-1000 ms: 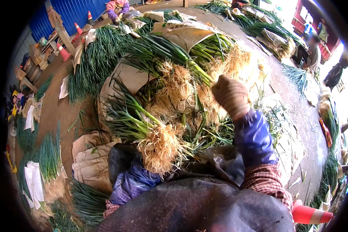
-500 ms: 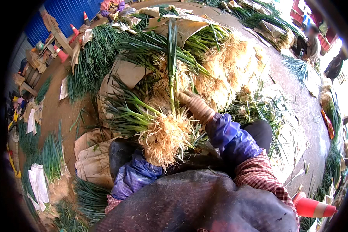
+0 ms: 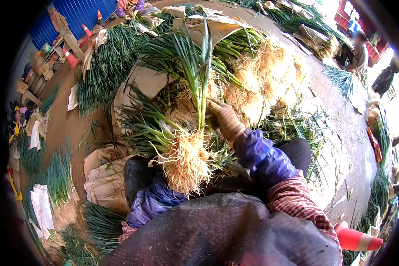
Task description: The person sorts through bunches of long green plants by hand, removing individual stalks from a pile and placing them into a larger organized bunch.
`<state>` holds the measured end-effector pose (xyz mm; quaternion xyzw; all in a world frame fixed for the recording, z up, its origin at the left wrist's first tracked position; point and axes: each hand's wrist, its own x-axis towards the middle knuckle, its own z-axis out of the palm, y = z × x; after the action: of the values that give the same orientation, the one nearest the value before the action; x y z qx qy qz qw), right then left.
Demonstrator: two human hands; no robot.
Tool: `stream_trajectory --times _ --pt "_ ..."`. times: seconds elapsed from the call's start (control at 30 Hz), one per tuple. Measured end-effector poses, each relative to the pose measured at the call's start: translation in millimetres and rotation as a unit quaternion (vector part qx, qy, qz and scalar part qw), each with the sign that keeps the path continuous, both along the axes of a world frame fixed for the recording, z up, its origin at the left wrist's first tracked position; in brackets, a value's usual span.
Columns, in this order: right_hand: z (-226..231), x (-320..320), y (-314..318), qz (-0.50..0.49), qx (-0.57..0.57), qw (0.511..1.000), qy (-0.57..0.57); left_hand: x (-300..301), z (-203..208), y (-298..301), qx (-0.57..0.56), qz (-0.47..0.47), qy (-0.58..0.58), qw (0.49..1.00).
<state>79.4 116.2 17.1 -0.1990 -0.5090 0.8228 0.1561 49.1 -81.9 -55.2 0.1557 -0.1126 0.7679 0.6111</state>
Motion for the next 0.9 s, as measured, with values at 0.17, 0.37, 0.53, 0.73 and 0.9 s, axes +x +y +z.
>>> stream_trajectory --times 0.17,0.37,0.53,0.73,0.9 --pt "-10 -15 12 0.07 -0.116 0.989 0.054 6 5 -10 -0.126 0.014 0.006 0.992" --pt "-42 16 16 0.07 -0.163 0.979 0.097 -5 22 -4 -0.069 0.025 -0.041 0.996" --pt "-38 75 6 0.074 -0.151 0.981 0.097 -5 30 -10 -0.157 0.172 0.012 0.972" --pt "-24 129 31 -0.033 -0.058 0.997 0.043 -10 19 -1 -0.083 0.14 0.01 0.987" --pt "-21 124 34 -0.106 0.627 0.74 -0.22 -3 32 -6 -0.17 0.124 0.033 0.977"
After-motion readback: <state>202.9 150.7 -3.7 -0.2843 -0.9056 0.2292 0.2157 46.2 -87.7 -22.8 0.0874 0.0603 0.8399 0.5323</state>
